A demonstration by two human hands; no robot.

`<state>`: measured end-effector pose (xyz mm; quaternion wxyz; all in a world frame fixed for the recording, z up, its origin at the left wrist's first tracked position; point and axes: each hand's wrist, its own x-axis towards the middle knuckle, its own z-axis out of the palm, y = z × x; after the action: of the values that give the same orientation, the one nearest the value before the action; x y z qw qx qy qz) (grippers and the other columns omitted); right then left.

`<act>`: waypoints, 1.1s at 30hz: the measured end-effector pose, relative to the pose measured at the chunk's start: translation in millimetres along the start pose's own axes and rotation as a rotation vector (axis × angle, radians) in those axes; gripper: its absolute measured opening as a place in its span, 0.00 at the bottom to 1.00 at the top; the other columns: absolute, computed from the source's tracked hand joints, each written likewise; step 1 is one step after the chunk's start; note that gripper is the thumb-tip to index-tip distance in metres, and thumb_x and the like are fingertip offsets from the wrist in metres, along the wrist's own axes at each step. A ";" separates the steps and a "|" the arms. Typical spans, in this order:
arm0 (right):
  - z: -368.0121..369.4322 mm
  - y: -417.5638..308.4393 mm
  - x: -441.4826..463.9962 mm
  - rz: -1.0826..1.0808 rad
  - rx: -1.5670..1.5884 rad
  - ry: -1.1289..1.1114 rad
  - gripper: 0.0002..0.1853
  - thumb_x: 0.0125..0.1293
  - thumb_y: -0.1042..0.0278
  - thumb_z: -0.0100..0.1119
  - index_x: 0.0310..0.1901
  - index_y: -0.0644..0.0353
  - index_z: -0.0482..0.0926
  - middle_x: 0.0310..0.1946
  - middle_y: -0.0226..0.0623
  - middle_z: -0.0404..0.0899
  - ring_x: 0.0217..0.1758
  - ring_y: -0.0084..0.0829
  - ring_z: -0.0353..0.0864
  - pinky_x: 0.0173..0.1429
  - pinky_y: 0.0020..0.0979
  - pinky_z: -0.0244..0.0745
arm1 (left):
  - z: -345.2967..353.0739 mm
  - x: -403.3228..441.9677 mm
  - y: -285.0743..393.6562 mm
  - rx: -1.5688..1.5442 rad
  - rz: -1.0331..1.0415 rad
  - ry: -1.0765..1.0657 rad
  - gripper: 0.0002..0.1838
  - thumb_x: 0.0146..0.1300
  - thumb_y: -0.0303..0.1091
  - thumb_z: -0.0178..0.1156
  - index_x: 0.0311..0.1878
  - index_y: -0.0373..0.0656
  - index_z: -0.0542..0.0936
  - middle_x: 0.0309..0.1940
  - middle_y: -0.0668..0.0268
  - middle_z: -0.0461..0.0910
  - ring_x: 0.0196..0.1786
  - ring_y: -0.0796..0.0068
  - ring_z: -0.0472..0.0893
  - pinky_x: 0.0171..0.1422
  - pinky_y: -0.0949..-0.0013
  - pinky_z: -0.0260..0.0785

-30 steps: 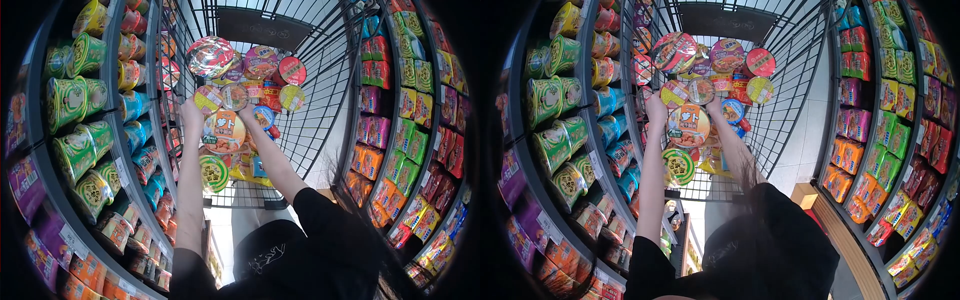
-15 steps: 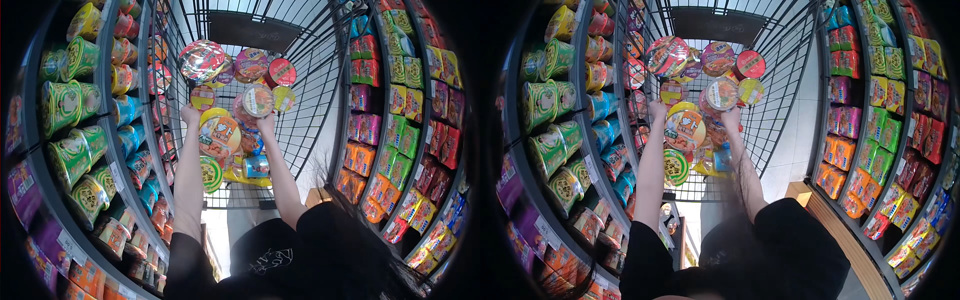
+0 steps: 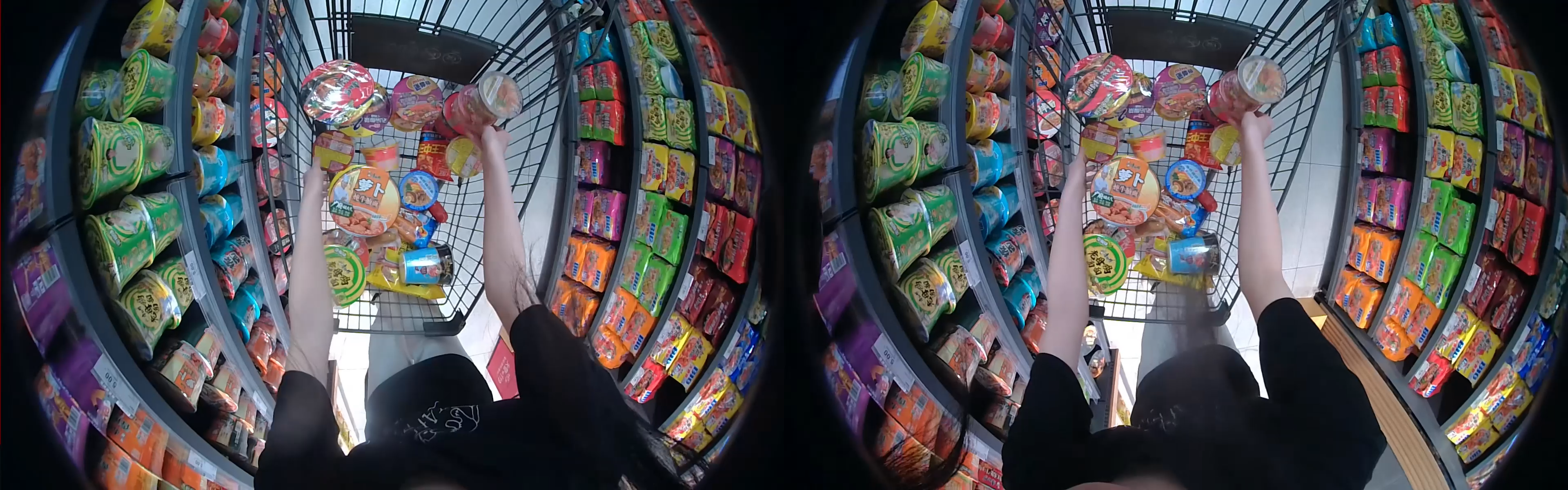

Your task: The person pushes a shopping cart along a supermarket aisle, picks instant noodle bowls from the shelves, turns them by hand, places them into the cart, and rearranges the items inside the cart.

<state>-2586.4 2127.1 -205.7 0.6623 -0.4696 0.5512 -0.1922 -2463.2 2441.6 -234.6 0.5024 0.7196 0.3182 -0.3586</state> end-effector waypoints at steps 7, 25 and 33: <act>26.7 33.0 -51.6 -0.120 0.025 0.025 0.15 0.56 0.69 0.52 0.39 0.73 0.65 0.22 0.41 0.75 0.20 0.28 0.76 0.18 0.23 0.72 | -14.1 -57.9 -28.7 0.368 0.646 -0.467 0.24 0.51 0.43 0.60 0.47 0.35 0.71 0.37 0.62 0.76 0.38 0.79 0.74 0.41 0.75 0.65; 93.7 110.9 -60.5 0.595 -0.012 -0.271 0.28 0.52 0.71 0.56 0.53 0.61 0.55 0.51 0.42 0.59 0.47 0.37 0.70 0.37 0.33 0.78 | -50.3 -77.2 -28.6 0.289 0.600 -0.284 0.18 0.54 0.33 0.57 0.46 0.33 0.72 0.33 0.64 0.77 0.33 0.82 0.73 0.39 0.76 0.65; 85.8 190.5 -43.6 -0.117 -0.474 -0.029 0.31 0.48 0.78 0.56 0.55 0.64 0.55 0.53 0.47 0.62 0.44 0.38 0.73 0.46 0.32 0.71 | -43.3 -85.3 -25.3 0.181 0.578 -0.314 0.20 0.53 0.35 0.58 0.46 0.33 0.71 0.36 0.62 0.77 0.35 0.79 0.75 0.40 0.75 0.66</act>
<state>-2572.3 2288.4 -344.8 0.5294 -0.6457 0.5431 -0.0889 -2521.5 2481.8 -165.5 0.5601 0.7578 -0.0134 -0.3344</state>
